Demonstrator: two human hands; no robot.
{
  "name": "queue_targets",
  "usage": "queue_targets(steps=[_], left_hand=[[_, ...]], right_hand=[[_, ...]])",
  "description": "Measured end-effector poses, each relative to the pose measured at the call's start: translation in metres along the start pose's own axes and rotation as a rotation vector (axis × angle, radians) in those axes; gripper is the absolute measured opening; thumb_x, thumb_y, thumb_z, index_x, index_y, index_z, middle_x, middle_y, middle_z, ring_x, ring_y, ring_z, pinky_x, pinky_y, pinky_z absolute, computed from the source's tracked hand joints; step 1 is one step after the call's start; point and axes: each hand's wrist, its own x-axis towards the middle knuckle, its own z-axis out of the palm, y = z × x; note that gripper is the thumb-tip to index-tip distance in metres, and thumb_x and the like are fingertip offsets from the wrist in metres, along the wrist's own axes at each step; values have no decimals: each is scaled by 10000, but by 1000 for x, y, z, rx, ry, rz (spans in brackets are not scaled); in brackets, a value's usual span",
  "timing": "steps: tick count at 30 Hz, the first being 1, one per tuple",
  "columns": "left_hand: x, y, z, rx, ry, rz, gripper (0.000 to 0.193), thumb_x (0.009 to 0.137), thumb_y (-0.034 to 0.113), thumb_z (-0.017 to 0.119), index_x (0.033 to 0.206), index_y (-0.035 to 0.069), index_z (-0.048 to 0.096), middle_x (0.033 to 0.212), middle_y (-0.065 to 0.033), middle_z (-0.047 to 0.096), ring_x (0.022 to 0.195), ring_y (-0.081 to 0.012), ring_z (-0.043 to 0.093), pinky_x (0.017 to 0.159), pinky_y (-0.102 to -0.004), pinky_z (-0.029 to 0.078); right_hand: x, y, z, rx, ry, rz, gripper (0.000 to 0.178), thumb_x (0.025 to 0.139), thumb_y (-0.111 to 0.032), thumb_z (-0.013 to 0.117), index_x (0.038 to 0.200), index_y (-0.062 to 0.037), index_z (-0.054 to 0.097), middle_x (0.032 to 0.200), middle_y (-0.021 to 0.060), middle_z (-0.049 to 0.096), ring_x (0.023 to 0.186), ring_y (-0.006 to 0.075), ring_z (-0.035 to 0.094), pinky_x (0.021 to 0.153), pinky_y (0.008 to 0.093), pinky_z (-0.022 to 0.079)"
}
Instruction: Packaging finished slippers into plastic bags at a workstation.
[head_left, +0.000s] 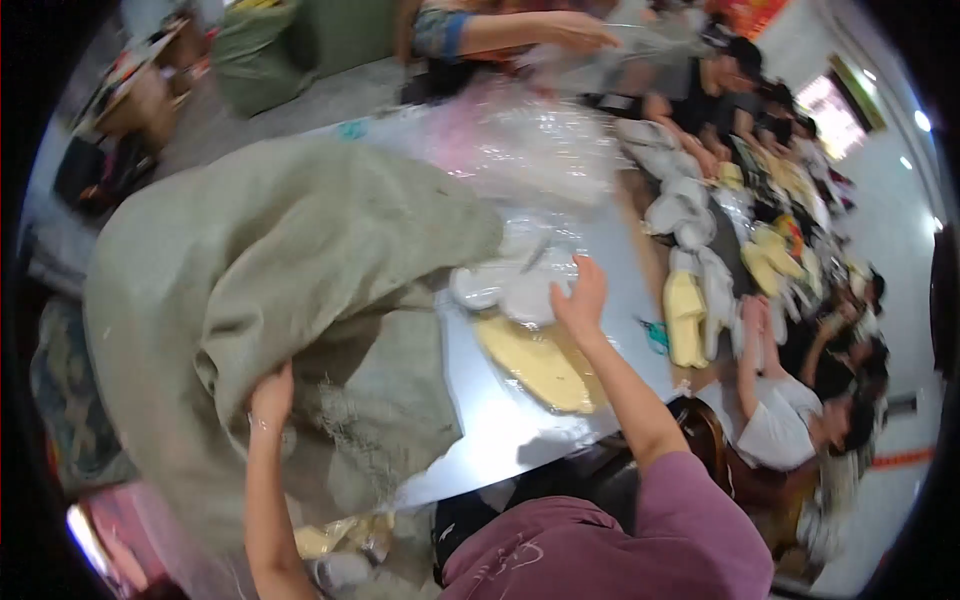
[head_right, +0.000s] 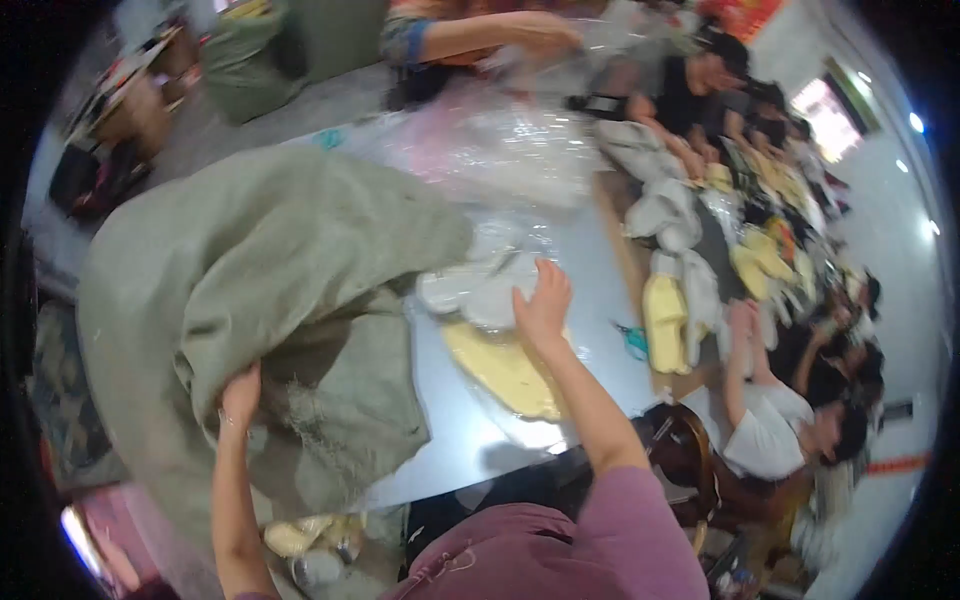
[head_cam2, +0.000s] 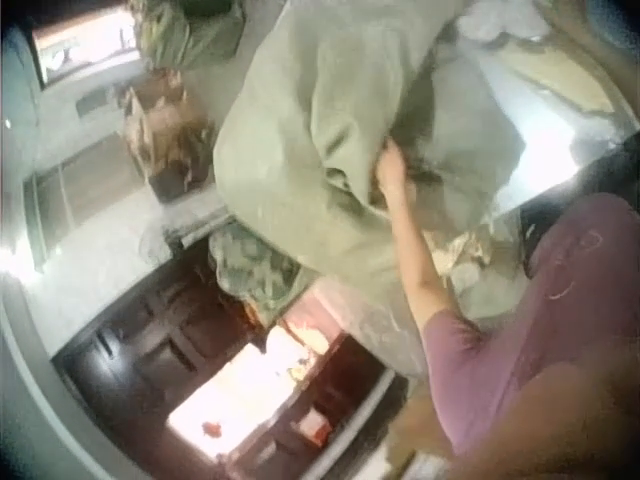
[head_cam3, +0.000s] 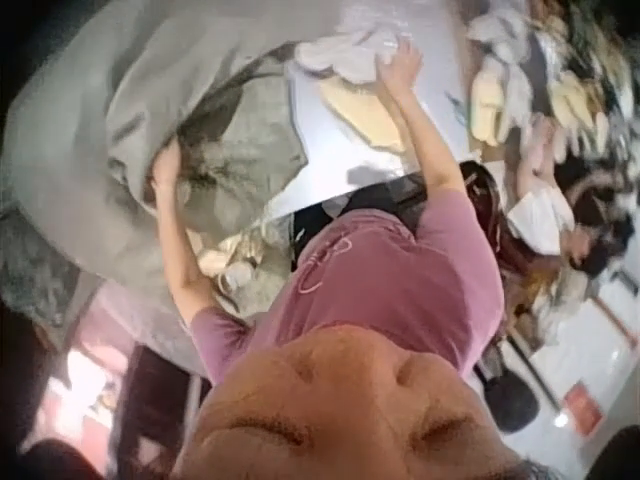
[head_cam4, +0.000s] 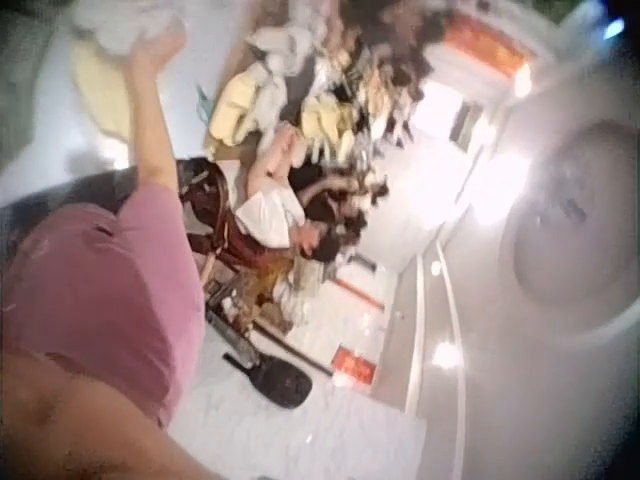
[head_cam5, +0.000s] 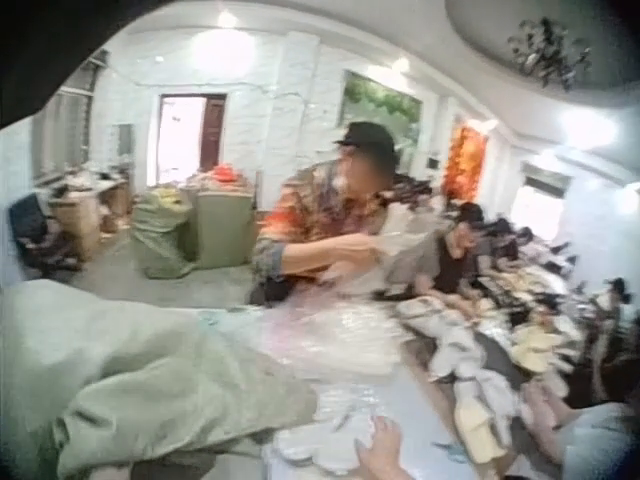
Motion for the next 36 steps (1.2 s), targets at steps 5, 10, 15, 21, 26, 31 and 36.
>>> queue_targets(steps=[5, 10, 15, 21, 26, 31, 36], left_hand=[[21, 79, -153, 138, 400, -164, 635, 808, 516, 508, 1291, 109, 446, 1258, -200, 476, 1191, -452, 361, 917, -672, 192], [-8, -6, -161, 527, 268, -111, 1030, 571, 293, 792, 1394, 407, 182, 1304, -105, 422, 1191, -389, 384, 947, -597, 246], [-52, -84, -148, 630, 139, -179, 984, 580, 281, 785, 1391, 369, 234, 1234, -101, 478, 1133, -350, 445, 929, -570, 267], [-53, -44, -109, 188, 97, 309, 501, 746, 172, 615, 1225, 245, 490, 1055, -61, 565, 967, -244, 547, 855, -478, 342], [-67, -51, -94, 78, -77, 353, 511, 791, 238, 606, 1281, 226, 459, 1126, -107, 556, 1083, -282, 499, 913, -488, 319], [-47, -37, -121, -528, 203, 170, 525, 866, 322, 537, 1279, 18, 427, 1247, -261, 446, 1199, -400, 377, 1022, -421, 265], [-13, -18, -161, -713, 362, 250, 585, 901, 350, 498, 1332, -15, 345, 1400, -264, 266, 1331, -340, 221, 1080, -370, 197]], right_hand=[[-34, -148, -1, 796, -560, -619, 145, 805, -156, 590, 848, -23, 628, 836, 128, 620, 835, 296, 594, 739, 377, 472], [-37, -287, 124, 529, -786, -490, 377, 829, -277, 584, 1114, -29, 585, 1075, 193, 595, 1012, 327, 562, 866, 398, 441], [-54, -388, 118, 522, -1053, -889, 869, 734, -581, 610, 1387, -111, 283, 1404, 123, 322, 1287, 324, 282, 1064, 419, 244], [-85, -389, 144, 560, -784, -739, 734, 739, -528, 603, 1299, -101, 397, 1329, 144, 386, 1215, 326, 366, 1022, 422, 294], [-102, -399, 188, 414, -730, -816, 592, 747, -449, 605, 1188, -78, 469, 1200, 151, 461, 1118, 330, 431, 966, 435, 334], [-102, -392, 212, 277, -659, -874, 455, 755, -370, 606, 1077, -55, 541, 1071, 158, 536, 1020, 335, 496, 910, 447, 374], [-84, -325, 208, 125, -554, -913, 329, 764, -291, 608, 966, -31, 613, 942, 165, 611, 923, 339, 560, 854, 460, 414]])
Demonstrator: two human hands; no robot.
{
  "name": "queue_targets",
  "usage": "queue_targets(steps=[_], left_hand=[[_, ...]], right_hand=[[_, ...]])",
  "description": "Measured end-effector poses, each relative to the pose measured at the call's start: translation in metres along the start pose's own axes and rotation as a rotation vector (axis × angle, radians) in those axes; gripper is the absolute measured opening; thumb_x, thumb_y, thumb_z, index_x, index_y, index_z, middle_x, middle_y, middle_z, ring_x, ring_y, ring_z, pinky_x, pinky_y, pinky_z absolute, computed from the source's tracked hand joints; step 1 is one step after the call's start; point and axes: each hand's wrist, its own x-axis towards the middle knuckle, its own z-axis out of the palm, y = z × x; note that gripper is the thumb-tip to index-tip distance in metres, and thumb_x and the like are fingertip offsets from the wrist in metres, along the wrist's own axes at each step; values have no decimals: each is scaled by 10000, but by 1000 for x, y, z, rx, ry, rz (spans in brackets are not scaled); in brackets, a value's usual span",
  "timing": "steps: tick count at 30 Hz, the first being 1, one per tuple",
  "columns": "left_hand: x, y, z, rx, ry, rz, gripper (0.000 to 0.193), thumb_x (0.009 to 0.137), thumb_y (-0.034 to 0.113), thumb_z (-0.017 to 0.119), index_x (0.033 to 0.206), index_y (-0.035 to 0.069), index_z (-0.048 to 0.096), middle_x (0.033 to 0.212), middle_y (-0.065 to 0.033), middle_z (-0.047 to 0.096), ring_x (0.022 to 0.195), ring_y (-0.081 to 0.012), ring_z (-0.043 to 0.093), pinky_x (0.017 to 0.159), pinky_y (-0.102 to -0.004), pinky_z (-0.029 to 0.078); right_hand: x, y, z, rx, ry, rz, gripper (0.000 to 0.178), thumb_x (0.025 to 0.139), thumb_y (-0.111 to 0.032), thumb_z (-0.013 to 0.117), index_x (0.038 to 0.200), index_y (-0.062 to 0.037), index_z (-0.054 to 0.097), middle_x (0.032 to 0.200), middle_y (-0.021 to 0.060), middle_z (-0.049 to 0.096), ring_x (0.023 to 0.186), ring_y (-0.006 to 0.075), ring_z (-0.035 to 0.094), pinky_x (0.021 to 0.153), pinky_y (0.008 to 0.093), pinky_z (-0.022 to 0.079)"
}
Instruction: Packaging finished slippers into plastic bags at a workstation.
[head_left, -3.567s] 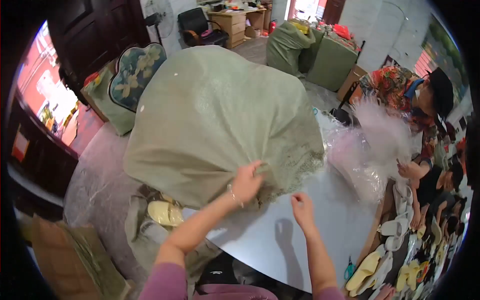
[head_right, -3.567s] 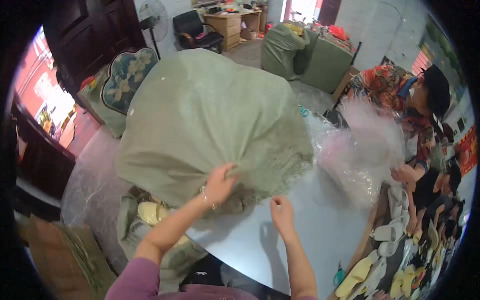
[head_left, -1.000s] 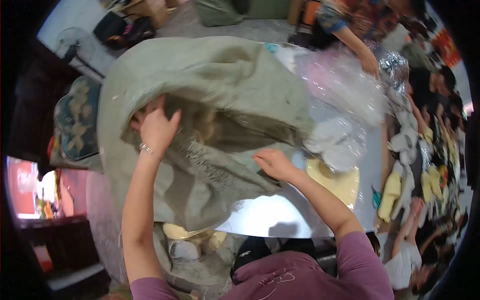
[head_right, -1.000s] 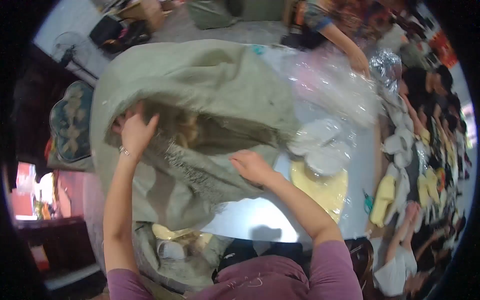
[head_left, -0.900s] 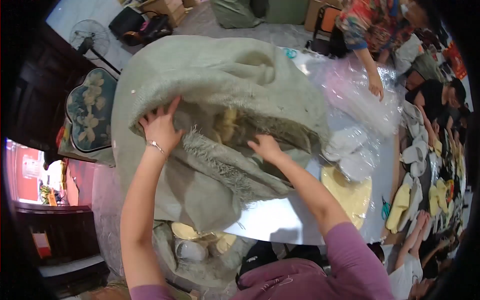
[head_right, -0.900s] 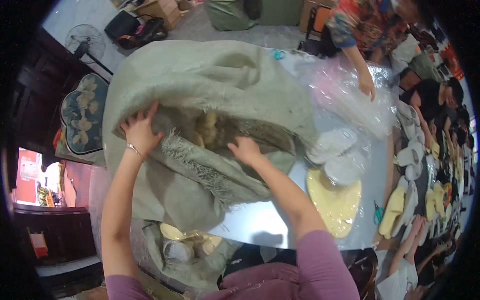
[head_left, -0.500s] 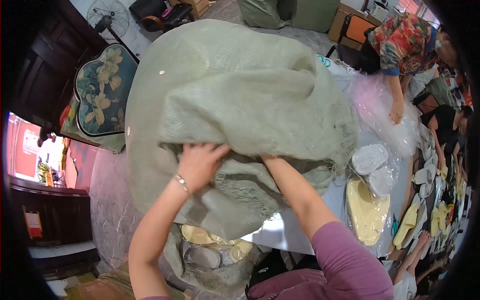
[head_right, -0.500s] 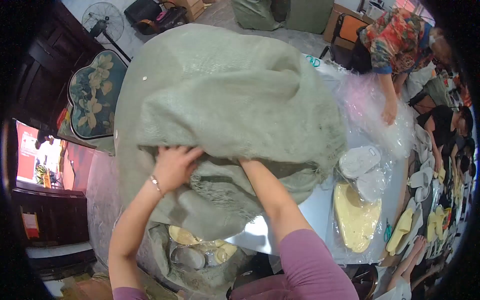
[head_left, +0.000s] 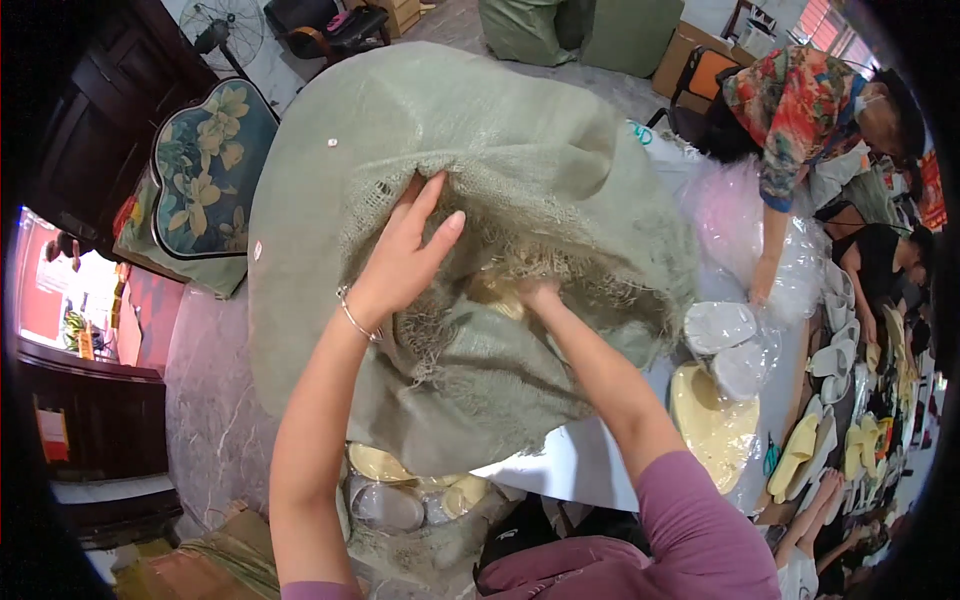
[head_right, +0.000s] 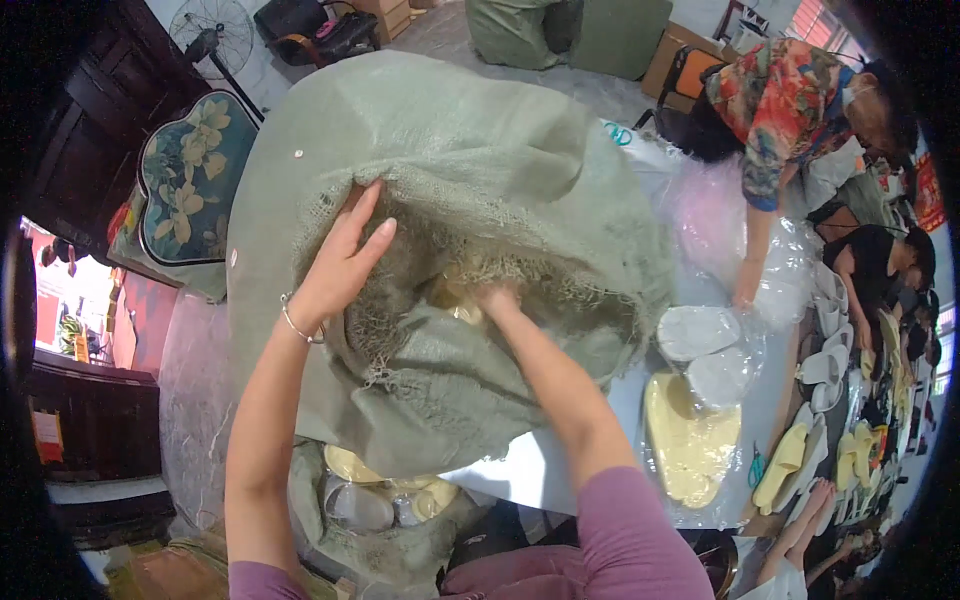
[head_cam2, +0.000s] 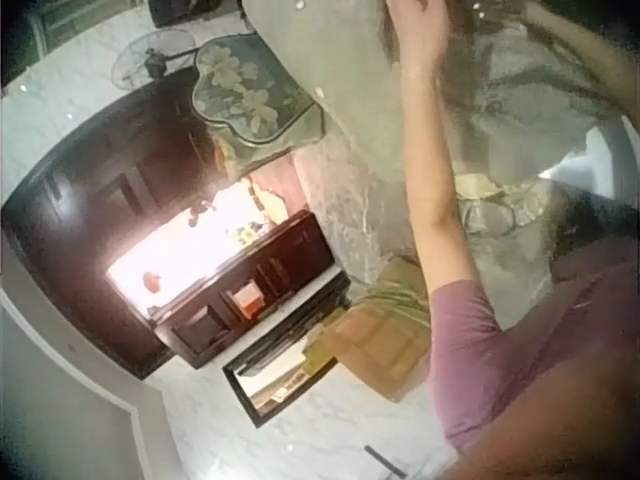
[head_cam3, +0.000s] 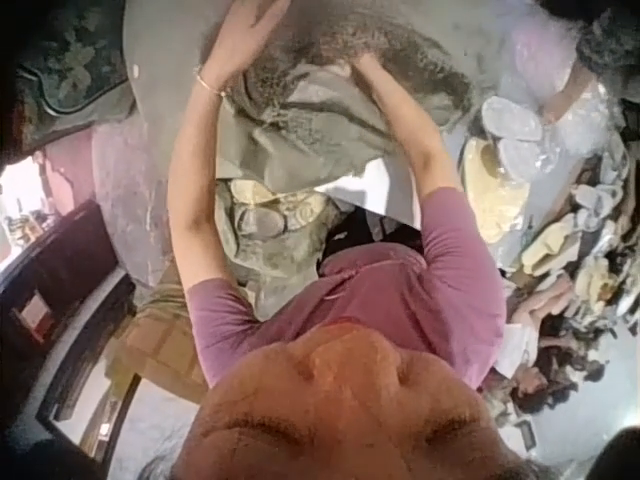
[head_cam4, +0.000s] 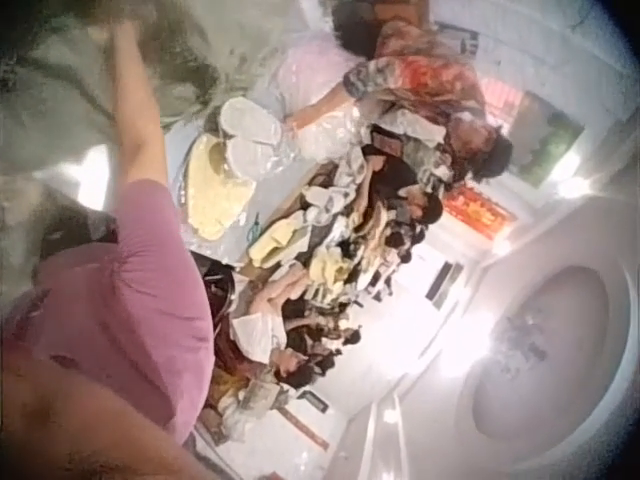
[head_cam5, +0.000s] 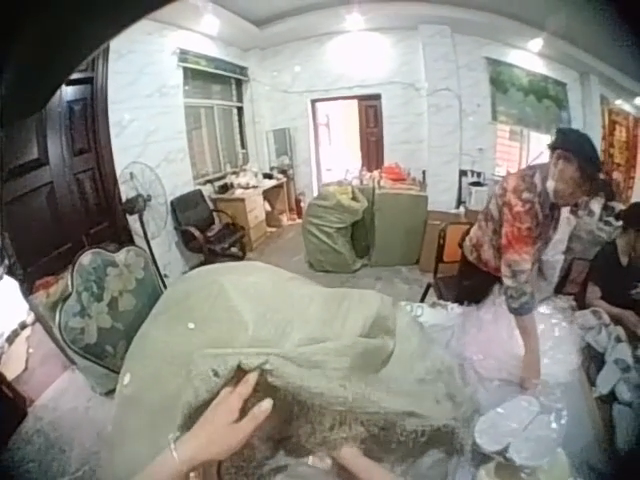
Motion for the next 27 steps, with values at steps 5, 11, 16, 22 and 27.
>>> queue_targets(steps=[5, 11, 16, 22, 27], left_hand=[[8, 4, 1, 32, 17, -48, 586, 912, 371, 469, 1328, -25, 350, 1396, -228, 309, 1325, -309, 255, 1076, -342, 204], [34, 40, 51, -67, 50, -61, 590, 905, 380, 472, 1347, 12, 339, 1397, -218, 315, 1323, -310, 261, 1072, -345, 218], [35, 68, 92, 234, 18, 0, 620, 875, 395, 507, 1396, 145, 282, 1401, -233, 293, 1313, -348, 261, 1062, -367, 247], [33, 41, 107, 433, 45, -42, 627, 853, 359, 535, 1398, 180, 282, 1386, -256, 295, 1278, -388, 298, 1041, -399, 290], [15, 18, 91, 620, 95, -85, 627, 856, 316, 532, 1405, 172, 264, 1373, -259, 310, 1262, -399, 312, 1038, -410, 295]], right_hand=[[-83, 18, -143, 151, -27, 116, 285, 772, -159, 640, 1048, -90, 637, 795, 85, 637, 958, 205, 566, 869, 382, 448], [-217, 109, -247, 713, 131, 246, 424, 693, -180, 750, 1071, -49, 609, 1097, 112, 579, 1050, 239, 524, 919, 353, 408], [-320, 147, -334, 1062, 523, 465, 363, 718, -102, 694, 1054, -10, 593, 1023, 70, 611, 917, 175, 576, 848, 319, 465], [-439, 224, -411, -79, 469, 472, 441, 761, -60, 608, 1187, -18, 500, 1141, 108, 571, 984, 227, 587, 834, 340, 495], [-414, 198, -392, -363, 454, 456, 475, 716, -80, 576, 1188, -134, 548, 1290, 183, 432, 958, 346, 560, 756, 390, 489]])
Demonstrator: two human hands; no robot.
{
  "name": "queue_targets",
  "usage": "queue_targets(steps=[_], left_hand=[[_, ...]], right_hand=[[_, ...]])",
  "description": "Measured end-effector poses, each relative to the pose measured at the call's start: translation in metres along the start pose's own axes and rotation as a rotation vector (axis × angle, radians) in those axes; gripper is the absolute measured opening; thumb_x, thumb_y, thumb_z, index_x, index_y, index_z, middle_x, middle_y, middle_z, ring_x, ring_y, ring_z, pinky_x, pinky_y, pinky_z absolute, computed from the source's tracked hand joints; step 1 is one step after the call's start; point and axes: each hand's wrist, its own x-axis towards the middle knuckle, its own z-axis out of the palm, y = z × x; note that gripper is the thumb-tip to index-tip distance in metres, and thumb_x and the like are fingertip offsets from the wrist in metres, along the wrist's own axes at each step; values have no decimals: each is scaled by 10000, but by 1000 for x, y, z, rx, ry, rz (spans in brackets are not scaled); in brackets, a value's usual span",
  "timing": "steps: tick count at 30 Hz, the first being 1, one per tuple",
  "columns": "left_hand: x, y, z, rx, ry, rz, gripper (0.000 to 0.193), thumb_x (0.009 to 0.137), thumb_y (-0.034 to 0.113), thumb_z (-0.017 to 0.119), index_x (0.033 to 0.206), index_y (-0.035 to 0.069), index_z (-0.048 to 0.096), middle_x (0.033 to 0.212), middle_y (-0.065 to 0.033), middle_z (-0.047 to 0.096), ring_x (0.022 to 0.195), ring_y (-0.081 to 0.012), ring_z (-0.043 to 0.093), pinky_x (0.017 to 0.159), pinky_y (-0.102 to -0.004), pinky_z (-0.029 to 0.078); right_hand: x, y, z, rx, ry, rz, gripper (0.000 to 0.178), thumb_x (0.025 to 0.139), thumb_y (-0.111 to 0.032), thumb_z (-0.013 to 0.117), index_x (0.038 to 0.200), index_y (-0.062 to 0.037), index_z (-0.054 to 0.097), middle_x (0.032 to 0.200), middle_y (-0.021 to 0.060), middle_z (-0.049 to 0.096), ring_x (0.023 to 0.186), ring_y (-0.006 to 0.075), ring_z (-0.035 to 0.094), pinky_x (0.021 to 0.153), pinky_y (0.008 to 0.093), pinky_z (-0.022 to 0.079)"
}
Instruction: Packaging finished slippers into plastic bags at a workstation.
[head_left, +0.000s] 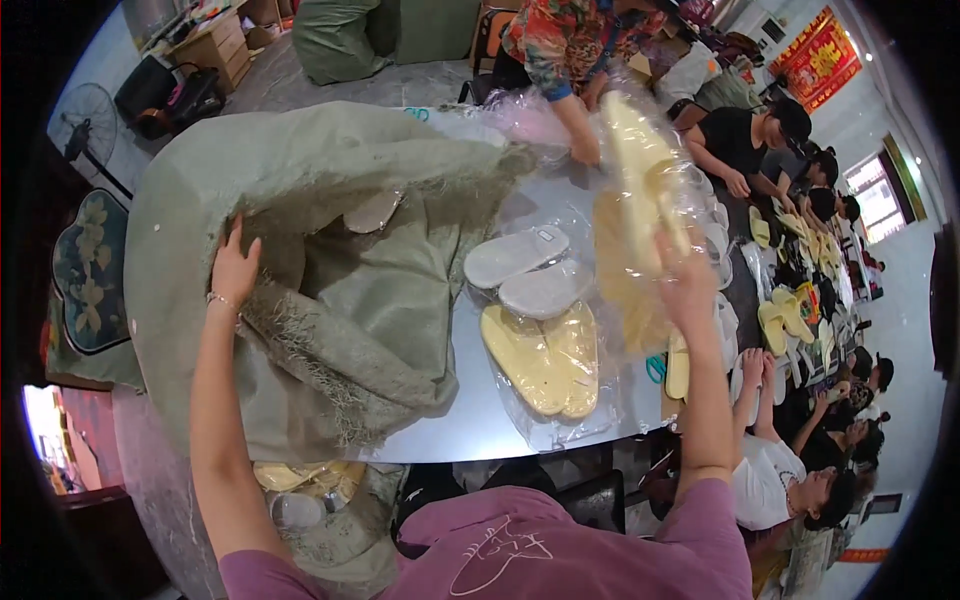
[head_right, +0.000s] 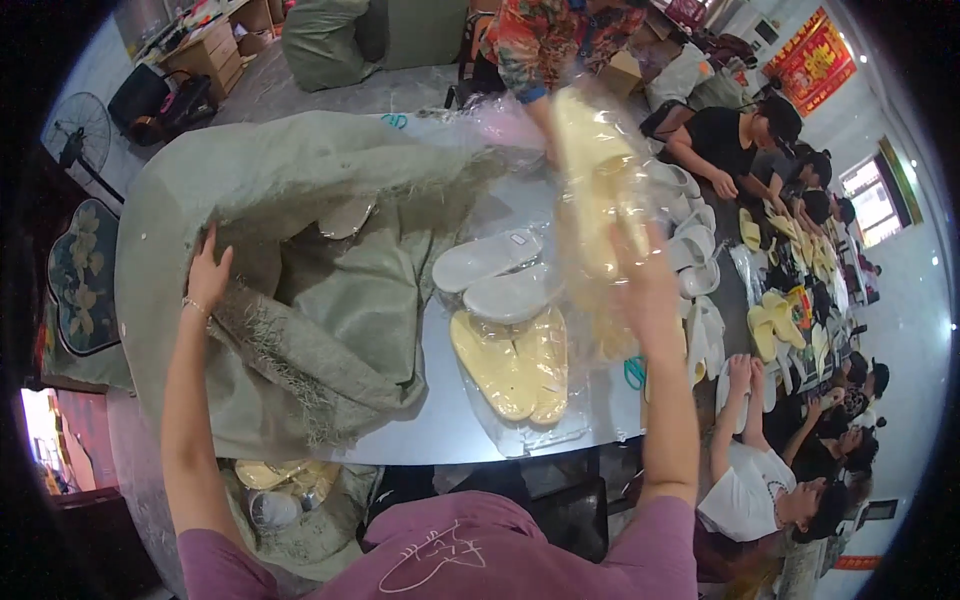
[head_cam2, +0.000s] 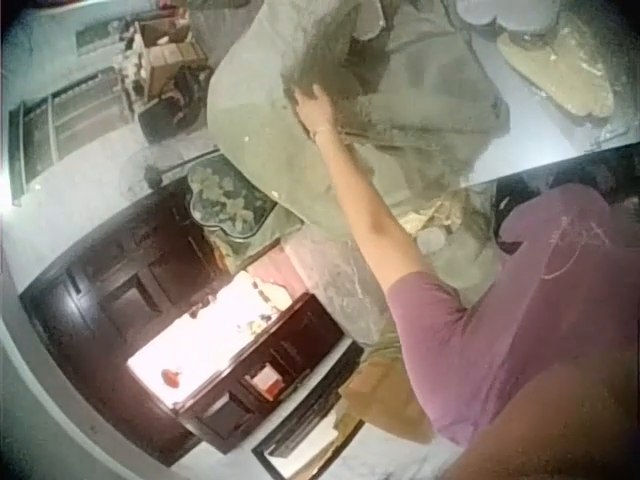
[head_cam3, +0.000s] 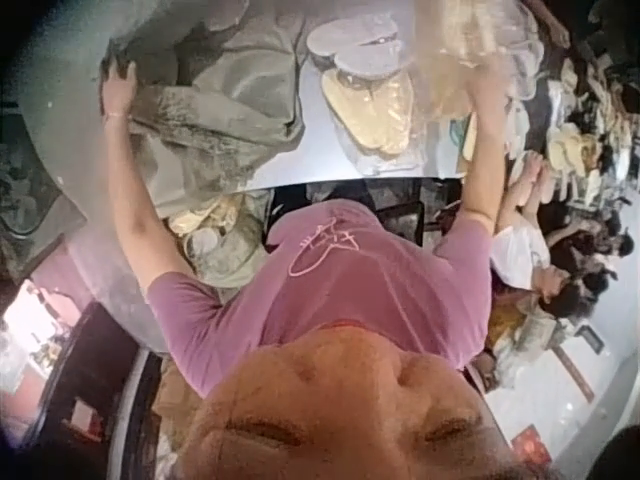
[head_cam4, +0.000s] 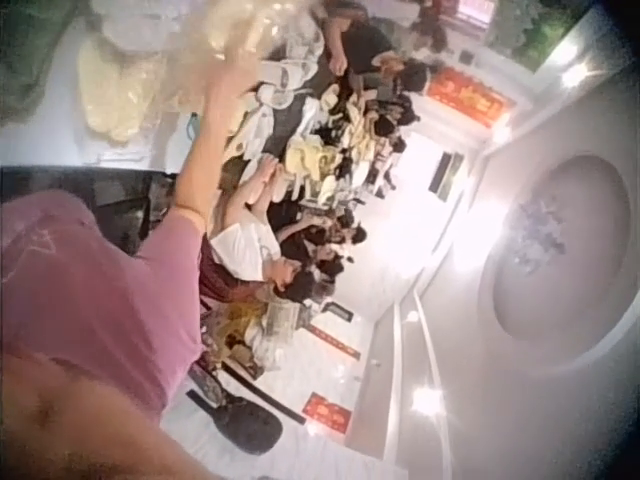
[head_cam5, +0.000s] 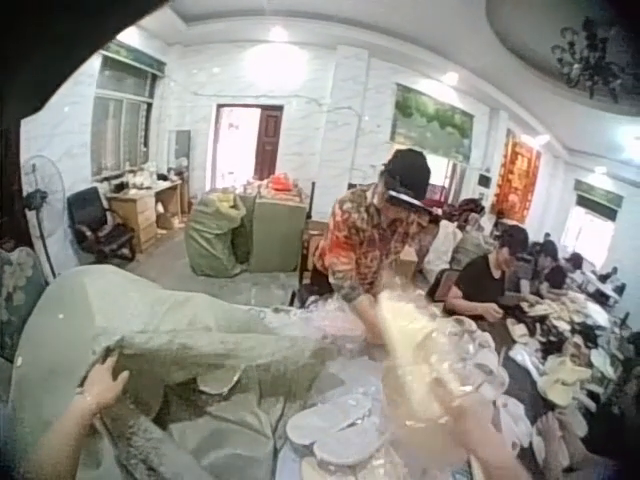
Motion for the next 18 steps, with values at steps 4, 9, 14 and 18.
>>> queue_targets(steps=[4, 9, 14, 18], left_hand=[[-11, 17, 2, -7, -169, -71, 653, 852, 280, 538, 1414, 153, 230, 1383, -256, 292, 1270, -399, 296, 1044, -407, 287], [-25, 4, 10, -4, -161, 44, 680, 819, 188, 576, 1411, 163, 242, 1363, -238, 339, 1255, -387, 325, 1045, -396, 280], [-69, 18, -17, -316, -134, 156, 622, 814, 122, 567, 1380, 106, 309, 1395, -204, 308, 1292, -368, 275, 1060, -403, 244], [-147, -13, -31, -156, 150, -7, 629, 823, 141, 564, 1389, 97, 294, 1448, -191, 187, 1331, -444, 97, 1062, -490, 184]], right_hand=[[-19, -25, 125, -159, -205, -6, 525, 695, -60, 568, 1212, -138, 516, 1345, 181, 379, 945, 346, 561, 741, 420, 492], [-55, -36, 243, -351, -352, -80, 653, 664, -107, 633, 1285, -156, 441, 1417, 151, 288, 984, 352, 521, 807, 482, 466], [-12, -106, 140, -483, -534, -99, 493, 718, -151, 626, 1192, -88, 505, 1363, 140, 382, 1068, 371, 500, 844, 479, 448], [30, -237, 154, 375, -538, -197, 254, 731, -150, 609, 967, -57, 606, 990, 169, 605, 915, 340, 582, 763, 427, 474]])
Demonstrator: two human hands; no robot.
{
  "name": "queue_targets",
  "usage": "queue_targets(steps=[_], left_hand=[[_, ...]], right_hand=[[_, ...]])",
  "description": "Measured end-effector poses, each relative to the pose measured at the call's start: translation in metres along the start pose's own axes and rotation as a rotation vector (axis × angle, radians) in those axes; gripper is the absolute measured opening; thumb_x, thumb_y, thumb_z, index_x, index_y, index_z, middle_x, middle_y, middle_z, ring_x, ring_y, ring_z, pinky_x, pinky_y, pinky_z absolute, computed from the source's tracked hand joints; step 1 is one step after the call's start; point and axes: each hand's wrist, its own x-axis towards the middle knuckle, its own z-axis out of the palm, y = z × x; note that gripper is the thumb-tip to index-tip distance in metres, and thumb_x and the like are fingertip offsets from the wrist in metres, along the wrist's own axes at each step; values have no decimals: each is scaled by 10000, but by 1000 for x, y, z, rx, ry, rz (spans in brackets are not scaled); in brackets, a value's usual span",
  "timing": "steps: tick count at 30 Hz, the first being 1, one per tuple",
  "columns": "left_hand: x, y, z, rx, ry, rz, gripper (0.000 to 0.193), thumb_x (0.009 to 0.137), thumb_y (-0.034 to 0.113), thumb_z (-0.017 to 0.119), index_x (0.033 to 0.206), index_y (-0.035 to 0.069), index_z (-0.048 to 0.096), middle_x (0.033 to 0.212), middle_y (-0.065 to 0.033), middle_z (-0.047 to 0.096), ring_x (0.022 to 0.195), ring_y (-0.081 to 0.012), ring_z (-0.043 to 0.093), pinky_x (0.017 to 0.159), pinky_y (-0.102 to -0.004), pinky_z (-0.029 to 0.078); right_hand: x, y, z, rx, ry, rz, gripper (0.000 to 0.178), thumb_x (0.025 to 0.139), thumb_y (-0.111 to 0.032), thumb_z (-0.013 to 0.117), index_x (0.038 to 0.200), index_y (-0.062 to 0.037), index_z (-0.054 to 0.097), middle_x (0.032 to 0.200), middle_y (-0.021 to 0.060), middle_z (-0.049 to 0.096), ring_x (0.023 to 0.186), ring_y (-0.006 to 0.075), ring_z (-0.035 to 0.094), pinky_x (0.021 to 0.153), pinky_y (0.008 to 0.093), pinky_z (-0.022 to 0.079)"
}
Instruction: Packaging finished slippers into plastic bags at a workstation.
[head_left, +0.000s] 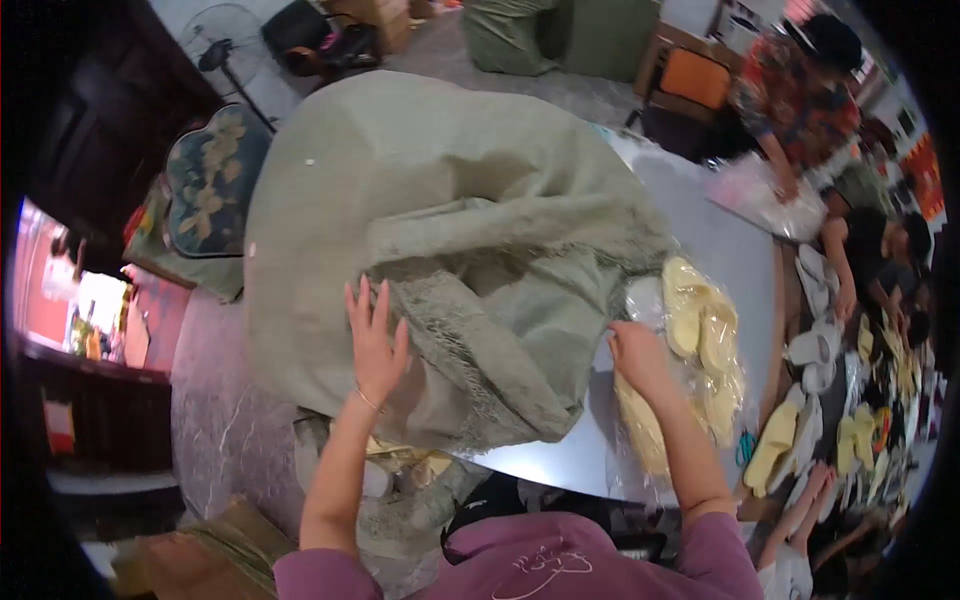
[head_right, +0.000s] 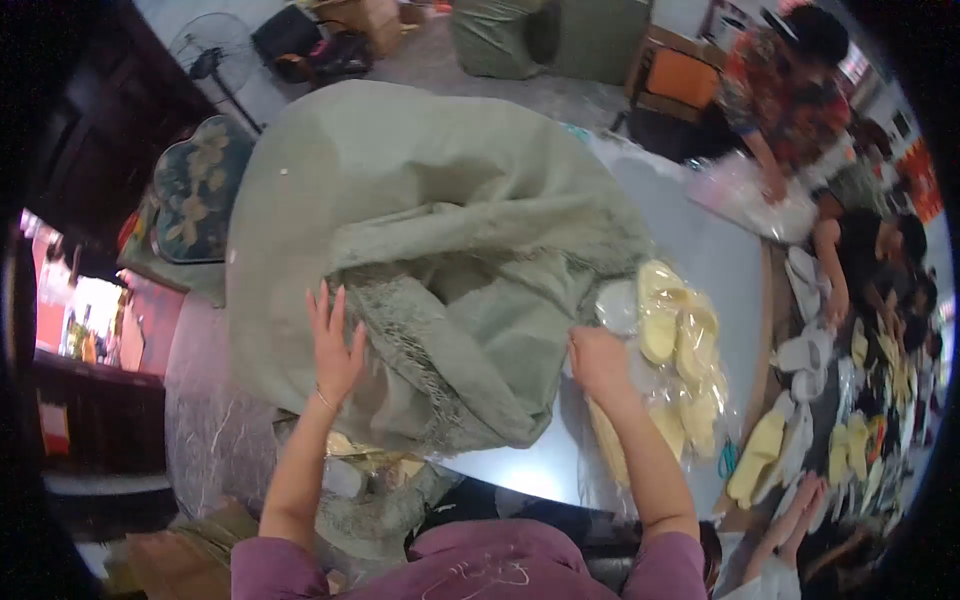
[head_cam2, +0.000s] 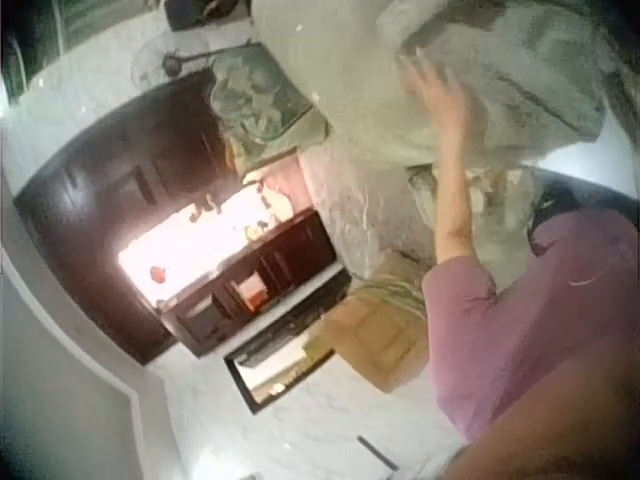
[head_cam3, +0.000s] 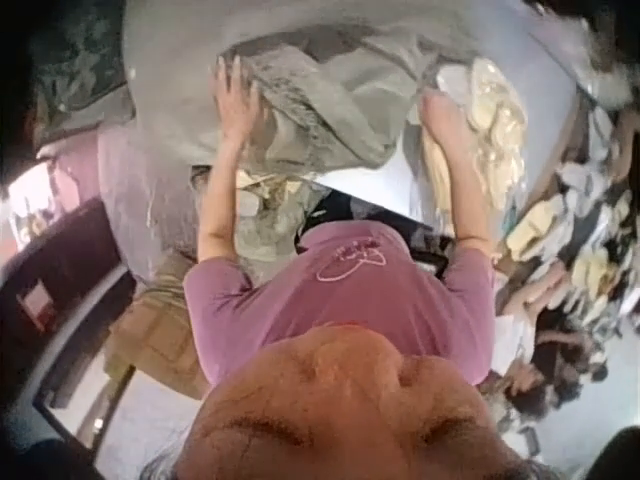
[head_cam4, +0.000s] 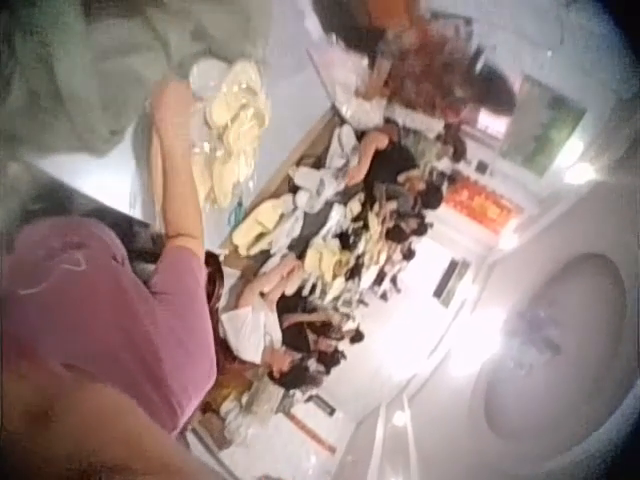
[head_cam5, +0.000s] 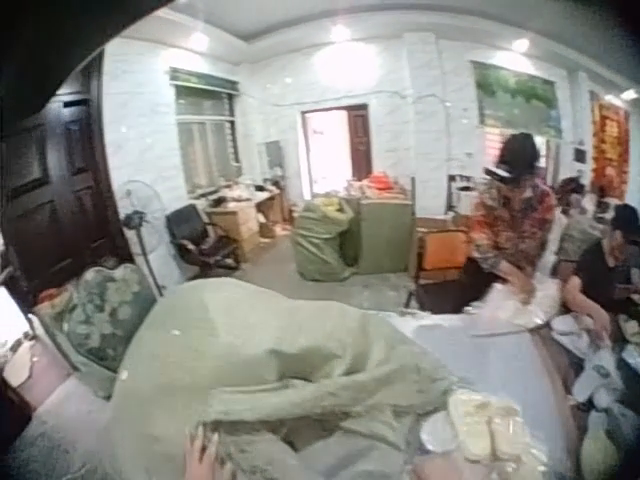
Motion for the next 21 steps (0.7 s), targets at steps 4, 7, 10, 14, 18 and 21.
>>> queue_targets(steps=[4, 7, 10, 14, 18, 21], left_hand=[[-56, -67, -7, 146, 256, -305, 690, 826, 223, 575, 1415, 133, 229, 1472, -179, 108, 1329, -464, 39, 1052, -536, 162], [-91, -135, 6, 98, 321, -1039, 892, 775, 399, 623, 1438, 162, 77, 1483, -165, 43, 1321, -478, 19, 1043, -569, 140], [-149, -200, 15, 17, 383, -1455, 1014, 723, 461, 672, 1439, 162, 20, 1477, -170, 63, 1318, -465, 76, 1049, -551, 160], [-156, -229, 51, -644, 715, -1411, 903, 777, 392, 666, 1405, 20, 134, 1415, -158, 256, 1244, -288, 339, 1006, -422, 309], [-142, -229, 74, -1363, 580, -1242, 422, 855, 296, 583, 1090, -52, 543, 1041, -112, 600, 936, -198, 546, 830, -353, 433], [-91, -202, 95, -1082, 425, -1102, 285, 848, 155, 489, 971, -88, 570, 937, -131, 622, 878, -196, 552, 781, -345, 436]], right_hand=[[100, -55, 123, -30, -160, -193, 204, 764, -204, 583, 883, -45, 633, 844, 179, 632, 782, 348, 613, 674, 441, 490], [177, -50, 235, -186, -200, -117, 201, 766, -211, 591, 868, -42, 629, 848, 139, 653, 833, 320, 625, 725, 445, 484], [206, -123, 275, -45, -168, -278, 291, 783, -214, 607, 1021, -47, 614, 958, 123, 653, 915, 293, 615, 816, 417, 461], [257, -235, 285, 18, -192, -511, 299, 784, -221, 608, 1027, -48, 612, 965, 123, 651, 919, 289, 613, 816, 415, 461], [272, -292, 296, 66, -244, -641, 307, 784, -228, 609, 1033, -48, 611, 971, 123, 650, 923, 285, 611, 817, 414, 461], [276, -305, 304, 89, -286, -666, 313, 784, -233, 610, 1038, -49, 609, 975, 122, 648, 926, 282, 610, 817, 413, 461]])
